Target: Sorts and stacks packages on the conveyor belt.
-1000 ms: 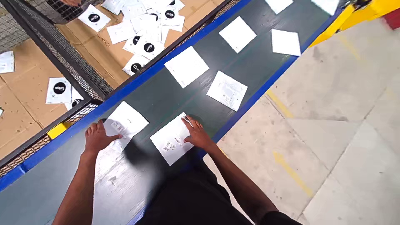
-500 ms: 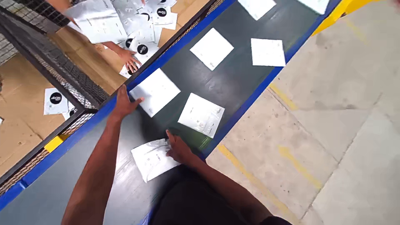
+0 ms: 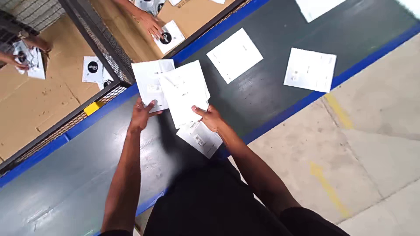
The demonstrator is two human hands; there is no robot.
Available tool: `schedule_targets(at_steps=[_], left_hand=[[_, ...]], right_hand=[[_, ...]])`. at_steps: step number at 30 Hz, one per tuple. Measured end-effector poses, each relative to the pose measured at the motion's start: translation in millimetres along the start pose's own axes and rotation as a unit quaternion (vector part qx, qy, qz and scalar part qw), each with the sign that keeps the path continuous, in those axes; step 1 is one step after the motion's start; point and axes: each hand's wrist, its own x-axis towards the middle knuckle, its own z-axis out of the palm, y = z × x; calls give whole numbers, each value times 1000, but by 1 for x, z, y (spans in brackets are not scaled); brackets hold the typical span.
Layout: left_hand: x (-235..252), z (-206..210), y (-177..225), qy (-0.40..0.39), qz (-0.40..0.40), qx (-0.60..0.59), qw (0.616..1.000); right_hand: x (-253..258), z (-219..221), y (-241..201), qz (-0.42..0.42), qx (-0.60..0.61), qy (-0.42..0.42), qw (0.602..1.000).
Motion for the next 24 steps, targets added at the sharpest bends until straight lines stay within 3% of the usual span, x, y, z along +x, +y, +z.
schedule_targets(at_steps=[3, 8, 12, 16, 18, 20, 22, 24], left_hand=[[-41, 13, -18, 16, 1, -182, 983], [-82, -10, -42, 71, 129, -165, 975], [-98, -49, -49, 101, 143, -183, 967], [-49, -66, 7, 88, 145, -131, 977], [-33, -83, 41, 26, 147, -75, 986], [-42, -112, 36, 36, 129, 30, 990], [-109, -143, -11, 65, 32, 190, 979], [-178, -171, -69, 86, -37, 282, 955]], right_hand=[[15, 39, 20, 0, -5, -13, 1000], [12, 96, 47, -30, -49, -36, 998], [0, 104, 61, -46, -95, -37, 994], [-15, 84, 61, -44, -139, -29, 989], [-25, 77, 63, -61, -207, -16, 976], [-20, 65, 54, -116, -357, -10, 927], [-11, 60, 40, -148, -513, -52, 844], [31, 70, 18, -178, -623, -119, 752]])
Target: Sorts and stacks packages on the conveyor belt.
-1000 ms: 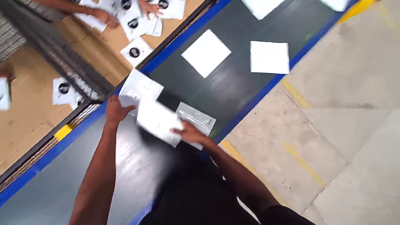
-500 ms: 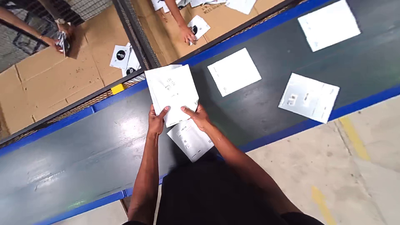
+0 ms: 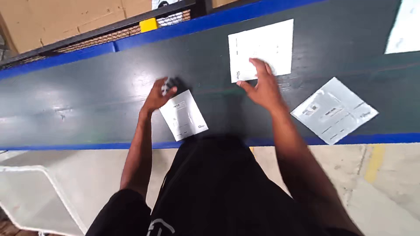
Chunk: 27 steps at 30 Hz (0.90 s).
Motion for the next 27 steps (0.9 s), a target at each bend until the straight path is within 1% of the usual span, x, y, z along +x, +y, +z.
schedule_targets(at_steps=[2, 3, 5, 7, 9, 11, 13, 15, 17, 19, 20, 21, 22, 23, 24, 25, 27], left_hand=[[-60, 8, -70, 14, 5, 45, 999], [-81, 8, -94, 27, 22, 57, 998], [-111, 4, -131, 41, 34, 91, 994], [-121, -1, -154, 58, 16, 133, 989], [-129, -12, -165, 94, -30, 159, 982], [-141, -35, -165, 108, -105, 184, 971], [-146, -48, -175, 98, -156, 175, 967], [-149, -59, -195, 104, -197, 145, 964], [-158, -67, -217, 102, -240, 145, 954], [-167, -74, -225, 93, -267, 160, 946], [-172, -74, -224, 104, -264, 139, 949], [-179, -72, -219, 132, -245, 87, 956], [-185, -69, -212, 165, -214, 5, 963], [-189, -62, -205, 196, -172, -98, 960], [-190, -52, -197, 227, -130, -197, 945], [-188, -40, -184, 248, -98, -281, 922], [-175, -13, -148, 278, -59, -397, 873]], right_hand=[[44, -6, 4, -54, -81, -70, 993], [71, -7, 3, -85, -115, -94, 985], [107, -1, 0, -122, -182, -136, 966], [124, 10, -9, -124, -240, -166, 948], [120, 24, -30, -123, -267, -165, 941], [103, 37, -49, -123, -284, -146, 940], [79, 41, -52, -89, -300, -128, 941], [62, 51, -51, -34, -308, -123, 943], [53, 66, -46, 2, -296, -139, 945], [50, 74, -40, 20, -230, -154, 961], [49, 74, -36, 23, -177, -158, 971], [48, 73, -37, 27, -100, -155, 983], [43, 70, -41, 39, 2, -145, 989], [35, 68, -46, 50, 104, -134, 984], [27, 69, -52, 48, 194, -128, 971], [21, 70, -62, 41, 279, -135, 950], [7, 72, -90, 37, 406, -160, 899]])
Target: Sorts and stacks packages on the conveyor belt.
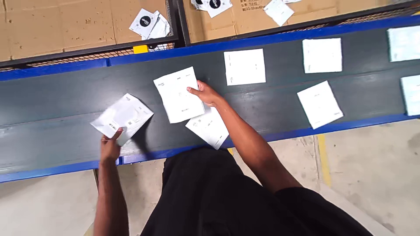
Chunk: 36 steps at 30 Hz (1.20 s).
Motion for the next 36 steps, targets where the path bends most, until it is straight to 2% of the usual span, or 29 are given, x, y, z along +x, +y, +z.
schedule_targets(at_steps=[3, 5, 8, 10, 13, 15, 16, 18, 19, 20, 21, 22, 23, 24, 25, 27, 29, 31, 36], left_hand=[[-16, 75, 1, -11, 0, -141, 990], [-20, 116, 4, -34, -14, -232, 972], [-24, 157, 10, -90, -38, -341, 935], [-26, 173, 12, -118, -58, -369, 920], [-27, 176, 15, -156, -79, -297, 939], [-22, 166, 19, -195, -72, -206, 956], [-17, 152, 13, -189, -51, -154, 969], [-5, 111, -9, -106, 10, -29, 994], [-1, 89, -20, -54, 38, 41, 997], [1, 68, -31, -3, 59, 107, 993], [-1, 47, -41, 34, 72, 163, 983], [-3, 25, -47, 52, 76, 214, 973], [-5, 9, -50, 53, 80, 260, 961], [-8, 3, -51, 39, 74, 302, 950], [-9, 1, -51, 14, 72, 340, 938], [-10, -8, -49, -25, 71, 428, 901], [-2, -22, -49, -22, 75, 492, 867], [10, -43, -45, 5, 65, 517, 853], [50, -99, -14, 31, -67, 582, 810]], right_hand=[[-8, 37, -12, 14, 115, -13, 993], [-9, 57, -11, 15, 143, -1, 990], [-9, 79, -6, 14, 131, 30, 991], [-12, 88, -5, 18, 151, 33, 988], [-10, 96, -5, 4, 168, 26, 985], [-7, 78, -19, 16, 102, 28, 994], [-9, 64, -33, 18, 64, 38, 997], [-6, 21, -61, -22, 65, 106, 992], [7, -3, -73, -46, 137, 149, 978], [22, -24, -83, -48, 208, 176, 961], [36, -35, -86, -28, 215, 195, 957], [48, -32, -78, -12, 140, 199, 970], [61, -23, -65, -22, 4, 191, 981], [72, -16, -52, -54, -169, 162, 971], [86, -9, -41, -92, -321, 119, 935], [113, 5, -20, -114, -491, 42, 863], [137, 19, -10, -82, -547, 3, 833], [148, 39, -8, -45, -599, -12, 800], [158, 90, -18, -25, -691, 17, 722]])
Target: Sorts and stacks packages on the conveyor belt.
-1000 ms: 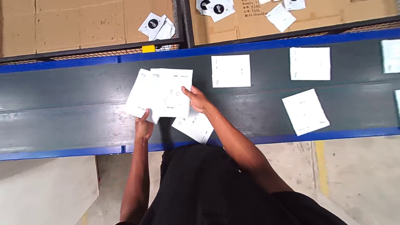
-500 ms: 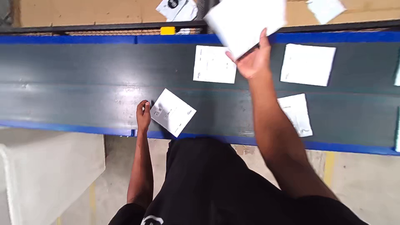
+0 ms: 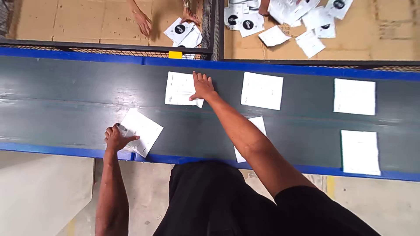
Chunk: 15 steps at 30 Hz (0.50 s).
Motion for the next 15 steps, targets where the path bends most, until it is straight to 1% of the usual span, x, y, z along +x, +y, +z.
schedule_targets(at_steps=[2, 4, 6, 7, 8, 9, 11, 13, 15], left_hand=[[13, -15, -13, -28, -32, 19, 999], [22, -20, -27, -41, -21, -18, 999], [16, -21, -34, -45, -14, -136, 990], [10, -18, -34, -34, -14, -218, 975], [2, -13, -31, -20, -13, -314, 949], [-8, -6, -26, -8, -10, -408, 913], [-26, 11, -9, 0, 9, -569, 822], [-45, 23, 12, 13, 21, -667, 745], [-61, 32, 28, 36, 28, -724, 689]], right_hand=[[0, 4, -12, 10, -22, -3, 1000], [-1, 9, -20, 6, -25, 11, 1000], [-5, 15, -28, -20, -8, 10, 1000], [-7, 16, -31, -37, 12, 1, 999], [-10, 18, -33, -55, 30, -1, 998], [-13, 21, -35, -74, 43, 5, 996], [-22, 28, -34, -100, 64, 25, 993], [-35, 26, -32, -123, 123, 67, 982], [-56, 12, -29, -153, 205, 105, 961]])
